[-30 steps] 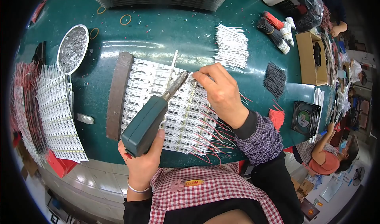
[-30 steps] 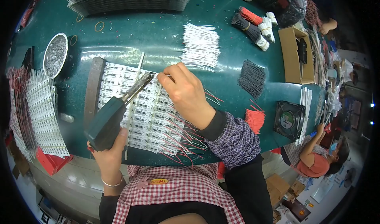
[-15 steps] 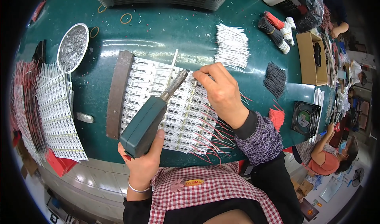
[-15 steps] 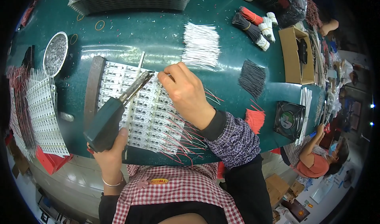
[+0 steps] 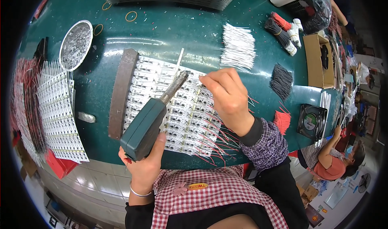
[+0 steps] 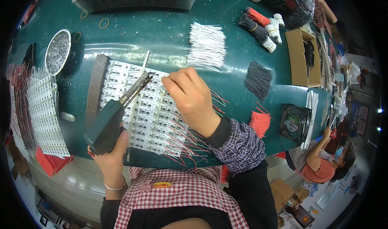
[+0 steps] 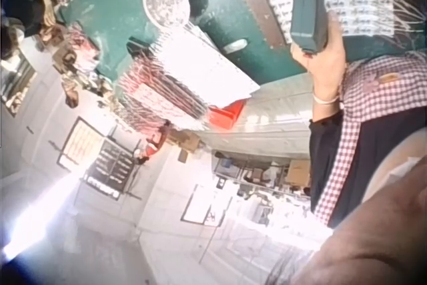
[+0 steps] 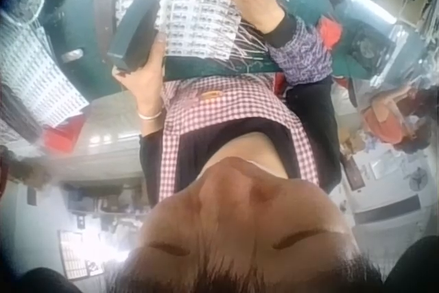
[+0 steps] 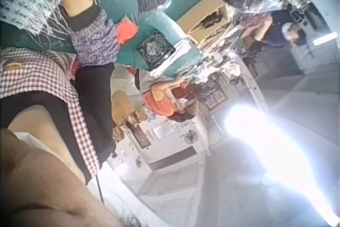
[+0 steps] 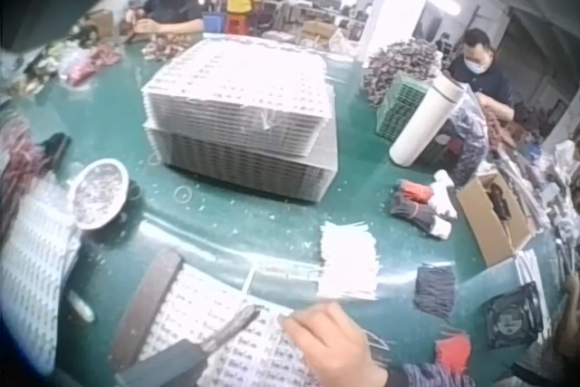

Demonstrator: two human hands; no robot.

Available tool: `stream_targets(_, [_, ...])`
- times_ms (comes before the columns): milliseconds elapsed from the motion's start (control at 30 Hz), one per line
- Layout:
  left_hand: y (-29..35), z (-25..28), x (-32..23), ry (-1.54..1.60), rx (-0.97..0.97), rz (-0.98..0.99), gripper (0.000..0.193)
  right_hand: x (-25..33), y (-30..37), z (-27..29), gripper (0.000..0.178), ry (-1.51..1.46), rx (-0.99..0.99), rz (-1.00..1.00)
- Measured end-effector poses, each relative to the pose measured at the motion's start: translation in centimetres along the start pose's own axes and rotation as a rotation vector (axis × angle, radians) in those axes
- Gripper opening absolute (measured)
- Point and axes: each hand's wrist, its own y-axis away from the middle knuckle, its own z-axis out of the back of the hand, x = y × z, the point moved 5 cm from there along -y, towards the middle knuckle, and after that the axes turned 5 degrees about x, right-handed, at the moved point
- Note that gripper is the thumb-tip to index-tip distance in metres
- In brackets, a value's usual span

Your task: The person solders wires onto an LED circuit board panel with a soldering gun, moves a guide stick across the board, and slides heat-shrink tubing onto the wire leads by hand.

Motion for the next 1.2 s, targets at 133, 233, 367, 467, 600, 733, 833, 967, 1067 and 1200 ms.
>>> stream_targets(133, [0.2, 0.2, 0.2, -0.036, 0.012, -0.022, 0.027, -0.2, 0.5, -0.6, 0.029, -0.063, 0.052, -0.032])
stream_targets(233, [0.5, 0.2, 0.2, -0.045, 0.028, -0.019, 0.027, -0.2, 0.6, -0.7, 0.029, -0.068, 0.073, -0.034])
stream_targets(367, [0.8, 0.1, -0.2, -0.053, 0.051, -0.045, 0.027, 0.0, 0.7, -0.6, 0.029, -0.071, 0.077, -0.037])
stream_targets(467, [1.1, 0.3, -0.1, -0.124, 0.057, -0.010, 0.027, -0.1, 0.7, -0.7, 0.028, -0.071, 0.104, -0.058])
stream_targets(600, [1.1, 0.2, 0.0, -0.108, 0.075, -0.019, 0.027, -0.2, 0.7, -0.8, 0.027, -0.095, 0.082, -0.059])
stream_targets(733, [1.1, 0.2, 0.0, -0.118, 0.052, -0.024, 0.027, -0.4, 0.9, -0.9, 0.025, -0.119, 0.062, -0.055])
stream_targets(833, [0.9, 0.3, 0.1, -0.102, 0.073, -0.007, 0.026, -0.5, 0.8, -1.1, 0.025, -0.118, 0.066, -0.058])
stream_targets(967, [0.6, 0.1, -0.1, -0.090, 0.037, -0.088, 0.018, -0.4, 0.7, -1.1, 0.025, -0.124, 0.072, -0.058])
stream_targets(1067, [0.5, -0.1, -0.8, -0.140, 0.037, -0.145, 0.017, -0.5, 0.8, -1.1, 0.025, -0.113, 0.074, -0.047])
stream_targets(1200, [0.6, 0.1, -0.7, -0.142, 0.044, -0.119, 0.018, -0.5, 0.9, -1.1, 0.025, -0.107, 0.079, -0.045])
